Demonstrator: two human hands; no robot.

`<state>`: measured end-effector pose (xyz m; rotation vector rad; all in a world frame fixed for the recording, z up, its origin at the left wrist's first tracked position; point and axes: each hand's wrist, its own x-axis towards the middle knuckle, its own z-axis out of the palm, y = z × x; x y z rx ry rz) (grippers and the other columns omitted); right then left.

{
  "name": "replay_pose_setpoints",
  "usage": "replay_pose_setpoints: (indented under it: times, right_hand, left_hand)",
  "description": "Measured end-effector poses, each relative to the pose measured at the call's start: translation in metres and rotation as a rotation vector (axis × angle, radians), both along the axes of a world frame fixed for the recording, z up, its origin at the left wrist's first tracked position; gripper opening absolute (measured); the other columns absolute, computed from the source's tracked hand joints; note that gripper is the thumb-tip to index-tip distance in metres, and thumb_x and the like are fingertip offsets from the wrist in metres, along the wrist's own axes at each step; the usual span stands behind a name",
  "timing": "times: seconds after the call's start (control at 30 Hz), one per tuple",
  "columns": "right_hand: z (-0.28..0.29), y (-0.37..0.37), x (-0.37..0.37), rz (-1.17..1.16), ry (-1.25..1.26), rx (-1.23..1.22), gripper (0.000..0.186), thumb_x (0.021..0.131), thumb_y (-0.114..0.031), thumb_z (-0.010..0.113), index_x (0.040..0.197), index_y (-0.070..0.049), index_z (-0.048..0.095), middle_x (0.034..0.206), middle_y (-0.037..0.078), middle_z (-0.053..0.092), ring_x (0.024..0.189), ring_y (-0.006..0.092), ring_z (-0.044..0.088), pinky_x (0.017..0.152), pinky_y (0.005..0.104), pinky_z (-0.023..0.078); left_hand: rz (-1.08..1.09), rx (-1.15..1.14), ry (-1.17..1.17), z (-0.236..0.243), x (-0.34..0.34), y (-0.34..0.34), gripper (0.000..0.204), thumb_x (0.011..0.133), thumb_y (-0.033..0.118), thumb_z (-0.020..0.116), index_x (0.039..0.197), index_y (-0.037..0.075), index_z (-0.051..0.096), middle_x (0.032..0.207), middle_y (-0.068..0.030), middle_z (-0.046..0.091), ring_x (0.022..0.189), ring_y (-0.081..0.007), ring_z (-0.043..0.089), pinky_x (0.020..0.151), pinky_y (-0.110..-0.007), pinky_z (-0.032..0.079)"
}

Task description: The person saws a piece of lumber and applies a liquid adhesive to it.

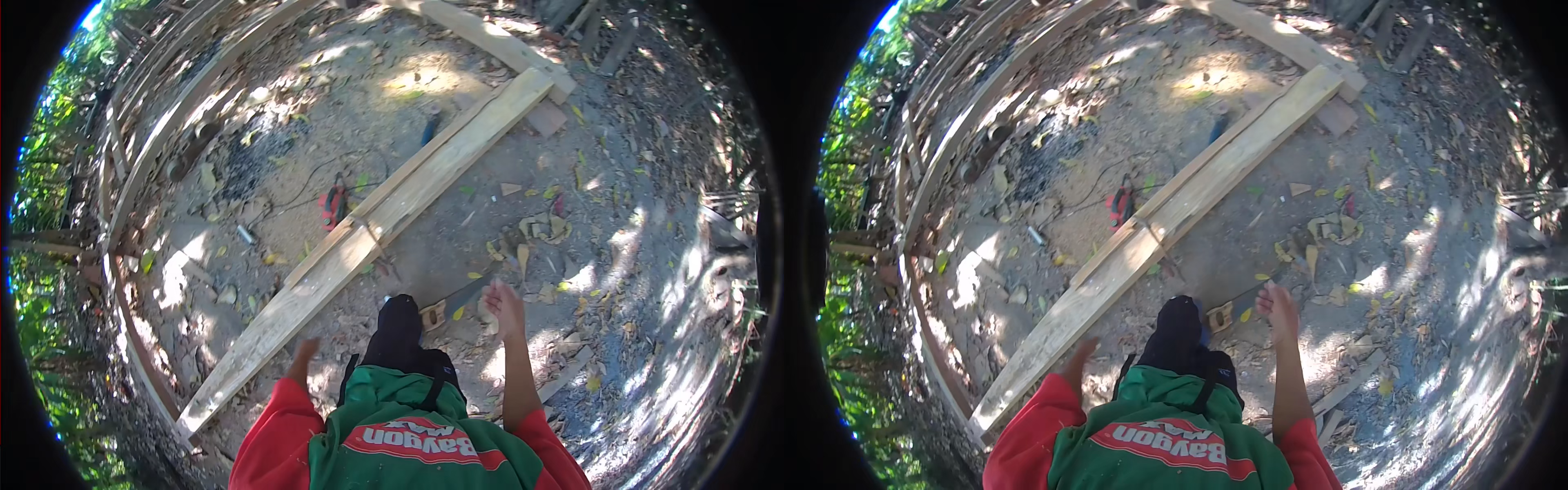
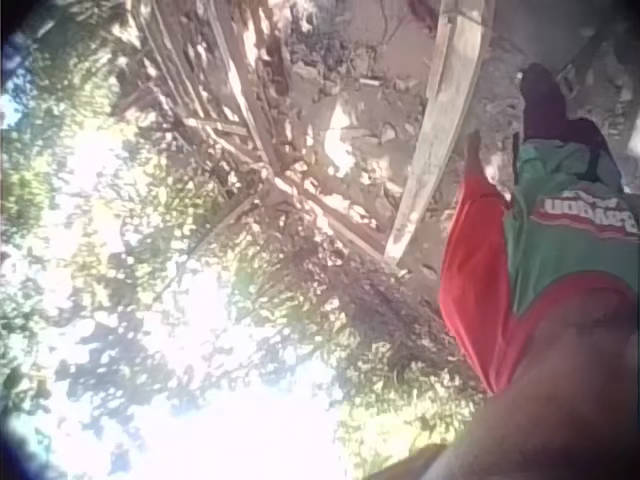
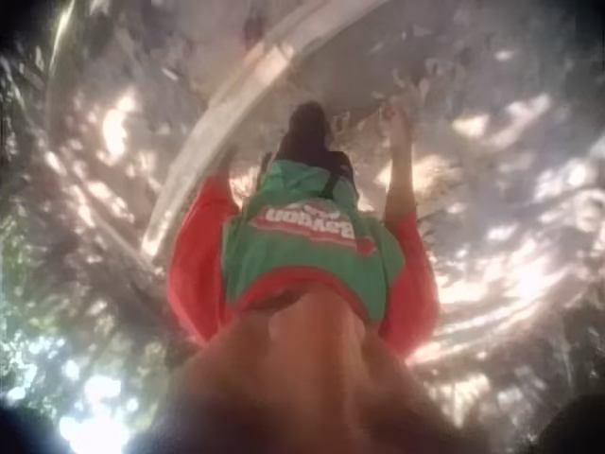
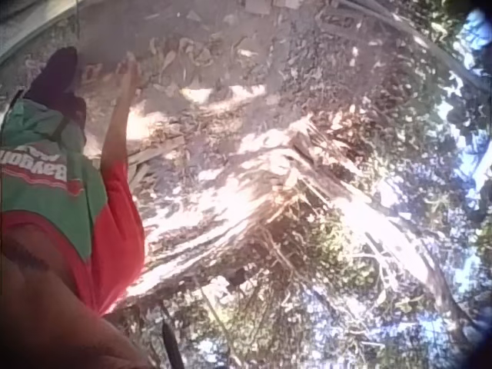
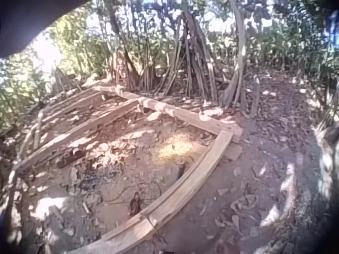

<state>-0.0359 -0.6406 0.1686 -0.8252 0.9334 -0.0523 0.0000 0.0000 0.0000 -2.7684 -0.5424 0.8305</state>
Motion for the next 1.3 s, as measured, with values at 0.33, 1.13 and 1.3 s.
replay_pose_setpoints:
  times: [0.33,1.13,1.3]
  right_hand:
    - [-0.146,-0.171,-0.081,0.239,0.358,-1.272,0.019,0.091,-0.024,0.061,0.086,-0.007,0.067,0.061,0.008,0.056,0.054,0.0243,0.057,0.049,0.0404,0.043]
    - [-0.216,-0.457,0.069,1.127,0.551,-1.399,0.032,0.086,-0.034,0.067,0.08,-0.003,0.069,0.079,0.019,0.071,0.074,0.0338,0.07,0.066,0.0468,0.054]
    - [-0.2,-0.654,0.228,0.979,0.326,-1.628,0.029,0.081,-0.037,0.066,0.083,-0.007,0.068,0.067,0.011,0.064,0.06,0.0311,0.065,0.057,0.0447,0.051]
  left_hand:
    - [-0.441,-0.407,0.07,-0.057,0.146,-0.216,0.044,0.102,0.042,0.036,0.111,0.011,0.067,0.101,-0.0265,0.069,0.096,-0.0424,0.067,0.086,-0.053,0.052]
    - [0.26,-0.781,0.041,-0.055,0.43,-0.597,0.043,0.083,0.028,0.067,0.12,0.007,0.061,0.091,-0.015,0.067,0.082,-0.0307,0.066,0.071,-0.049,0.052]
    - [0.874,-0.87,0.066,0.008,0.365,-0.686,0.053,0.093,0.055,0.054,0.121,0.01,0.061,0.098,-0.0087,0.067,0.084,-0.0247,0.067,0.067,-0.042,0.051]
